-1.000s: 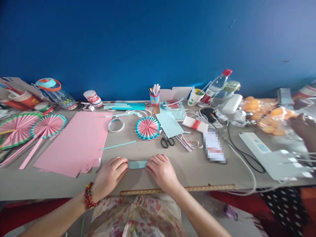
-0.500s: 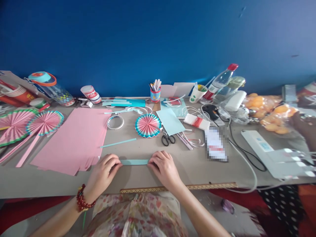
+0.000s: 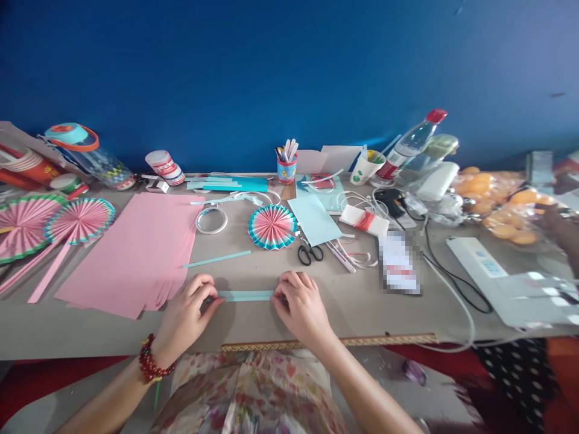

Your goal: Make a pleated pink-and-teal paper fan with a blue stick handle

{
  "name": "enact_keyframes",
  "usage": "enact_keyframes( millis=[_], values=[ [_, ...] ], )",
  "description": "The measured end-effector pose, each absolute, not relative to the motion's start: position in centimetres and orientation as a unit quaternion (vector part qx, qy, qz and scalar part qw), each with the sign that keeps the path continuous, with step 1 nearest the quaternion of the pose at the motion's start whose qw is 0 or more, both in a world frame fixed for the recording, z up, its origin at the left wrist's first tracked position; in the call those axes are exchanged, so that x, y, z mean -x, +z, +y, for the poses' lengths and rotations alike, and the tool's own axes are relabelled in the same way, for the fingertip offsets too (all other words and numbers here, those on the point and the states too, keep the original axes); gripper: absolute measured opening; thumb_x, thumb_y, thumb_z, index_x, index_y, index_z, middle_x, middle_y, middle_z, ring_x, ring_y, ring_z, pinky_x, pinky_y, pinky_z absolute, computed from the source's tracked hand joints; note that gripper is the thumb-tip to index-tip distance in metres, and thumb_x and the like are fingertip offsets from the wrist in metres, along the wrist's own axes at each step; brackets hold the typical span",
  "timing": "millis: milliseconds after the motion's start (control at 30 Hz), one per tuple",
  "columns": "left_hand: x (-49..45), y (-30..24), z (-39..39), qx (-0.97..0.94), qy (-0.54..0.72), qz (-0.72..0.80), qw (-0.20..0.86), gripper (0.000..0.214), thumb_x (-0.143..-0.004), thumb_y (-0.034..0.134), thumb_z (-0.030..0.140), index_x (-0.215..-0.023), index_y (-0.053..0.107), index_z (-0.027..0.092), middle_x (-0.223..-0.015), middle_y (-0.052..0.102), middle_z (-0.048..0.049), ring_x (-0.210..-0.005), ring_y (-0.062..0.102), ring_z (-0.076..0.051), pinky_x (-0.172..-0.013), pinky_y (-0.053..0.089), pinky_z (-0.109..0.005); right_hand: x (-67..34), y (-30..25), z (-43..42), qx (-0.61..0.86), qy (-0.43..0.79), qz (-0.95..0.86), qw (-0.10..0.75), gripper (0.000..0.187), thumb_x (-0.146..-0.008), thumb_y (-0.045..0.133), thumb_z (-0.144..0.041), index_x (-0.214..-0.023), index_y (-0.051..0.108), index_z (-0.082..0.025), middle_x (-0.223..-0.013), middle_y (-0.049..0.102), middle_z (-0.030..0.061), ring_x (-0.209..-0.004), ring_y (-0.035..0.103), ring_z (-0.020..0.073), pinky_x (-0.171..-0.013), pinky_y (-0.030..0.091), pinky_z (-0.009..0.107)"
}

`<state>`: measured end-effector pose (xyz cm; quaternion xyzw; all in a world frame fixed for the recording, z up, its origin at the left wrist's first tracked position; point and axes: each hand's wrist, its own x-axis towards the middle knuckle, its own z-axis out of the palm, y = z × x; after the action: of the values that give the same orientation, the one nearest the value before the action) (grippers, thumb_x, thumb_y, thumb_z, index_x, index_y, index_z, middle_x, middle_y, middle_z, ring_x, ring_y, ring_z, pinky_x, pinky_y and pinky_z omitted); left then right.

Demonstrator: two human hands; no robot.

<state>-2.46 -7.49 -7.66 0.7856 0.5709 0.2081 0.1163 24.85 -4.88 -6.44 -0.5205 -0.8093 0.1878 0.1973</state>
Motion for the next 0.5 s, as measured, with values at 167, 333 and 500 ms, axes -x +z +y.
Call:
enact_keyframes(
  millis=[167,333,500],
  values=[
    [2.53,-7.65,-7.46,-0.784,0.211,0.573,0.113,0.012,-0.095,0.055,0.024,-0.084,0.052,0.020,-0.101,0.055,-0.0049,-0.087,0.059,-0.020,-0.074,0.047,-0.034,-24.77,-6.38,-4.66,0.518,0.176,-0.812,0.202,0.013,-0.084,0.063,-0.014,-0.075,0.057,-0.021,-0.095,0.061,0.0047,-0.091,0.054,0.0219,-0.081,0.041,0.036],
    [2.54,-7.70,-7.40,-0.782,0.212,0.574,0.119,0.012,-0.094,0.054,0.023,-0.083,0.052,0.020,-0.101,0.056,-0.0052,-0.088,0.059,-0.020,-0.073,0.047,-0.034,-24.76,-6.29,-4.46,0.519,0.174,-0.815,0.190,0.013,-0.083,0.064,-0.015,-0.075,0.057,-0.021,-0.095,0.061,0.0043,-0.091,0.055,0.0219,-0.080,0.042,0.035],
    [2.57,-7.61,-7.46,-0.780,0.214,0.574,0.128,0.012,-0.095,0.053,0.022,-0.083,0.053,0.020,-0.103,0.057,-0.0055,-0.089,0.059,-0.020,-0.074,0.047,-0.034,-24.87,-6.40,-4.36,0.514,0.169,-0.819,0.191,0.012,-0.083,0.064,-0.017,-0.074,0.058,-0.022,-0.093,0.061,0.0046,-0.090,0.055,0.0221,-0.079,0.042,0.035]
  ],
)
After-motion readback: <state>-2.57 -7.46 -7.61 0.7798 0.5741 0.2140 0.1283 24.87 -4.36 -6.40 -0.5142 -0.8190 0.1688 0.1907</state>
